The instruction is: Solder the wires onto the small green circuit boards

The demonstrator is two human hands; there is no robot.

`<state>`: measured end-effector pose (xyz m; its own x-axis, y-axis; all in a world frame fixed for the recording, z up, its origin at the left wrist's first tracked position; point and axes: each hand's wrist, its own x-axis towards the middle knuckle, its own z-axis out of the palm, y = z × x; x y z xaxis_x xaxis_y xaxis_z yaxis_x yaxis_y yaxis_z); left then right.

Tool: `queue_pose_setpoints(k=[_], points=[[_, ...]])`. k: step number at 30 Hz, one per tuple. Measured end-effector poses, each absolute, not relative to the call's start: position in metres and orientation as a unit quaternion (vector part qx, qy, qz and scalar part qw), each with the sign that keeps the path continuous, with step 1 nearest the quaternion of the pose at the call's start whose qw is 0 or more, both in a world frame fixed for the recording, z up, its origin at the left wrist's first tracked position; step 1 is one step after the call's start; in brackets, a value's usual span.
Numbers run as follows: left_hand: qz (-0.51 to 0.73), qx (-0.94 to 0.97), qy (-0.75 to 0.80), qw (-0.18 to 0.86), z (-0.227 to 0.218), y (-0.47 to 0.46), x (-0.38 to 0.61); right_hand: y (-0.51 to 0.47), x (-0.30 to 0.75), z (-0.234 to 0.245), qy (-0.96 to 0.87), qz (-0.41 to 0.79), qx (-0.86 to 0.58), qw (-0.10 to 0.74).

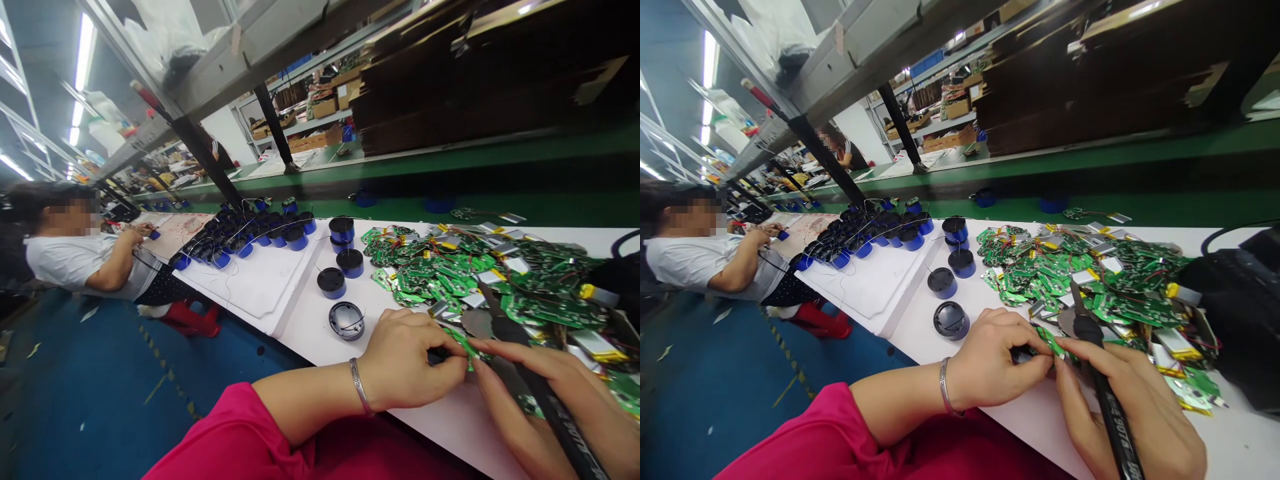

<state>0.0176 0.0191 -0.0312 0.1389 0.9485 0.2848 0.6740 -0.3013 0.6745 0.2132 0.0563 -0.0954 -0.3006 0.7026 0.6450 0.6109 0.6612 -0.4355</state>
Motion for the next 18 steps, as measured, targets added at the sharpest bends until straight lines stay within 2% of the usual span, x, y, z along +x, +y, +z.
queue_pose_setpoints(k=[5, 11, 16, 18], points=[[0.341, 0.724, 0.562, 0.208, -0.031, 0.02, 0.016, 0.058, 0.214, -0.097, -0.801, 0.058, -0.412, 0.431], [0.357, 0.711, 0.561, 0.23, -0.031, 0.021, 0.016, 0.055, 0.208, -0.088, -0.808, 0.049, -0.349, 0.472], [0.386, 0.694, 0.56, 0.238, -0.032, 0.02, 0.018, 0.042, 0.202, -0.069, -0.768, 0.116, -0.437, 0.453], [0.386, 0.689, 0.565, 0.24, -0.031, 0.019, 0.018, 0.041, 0.201, -0.066, -0.783, 0.096, -0.412, 0.455]])
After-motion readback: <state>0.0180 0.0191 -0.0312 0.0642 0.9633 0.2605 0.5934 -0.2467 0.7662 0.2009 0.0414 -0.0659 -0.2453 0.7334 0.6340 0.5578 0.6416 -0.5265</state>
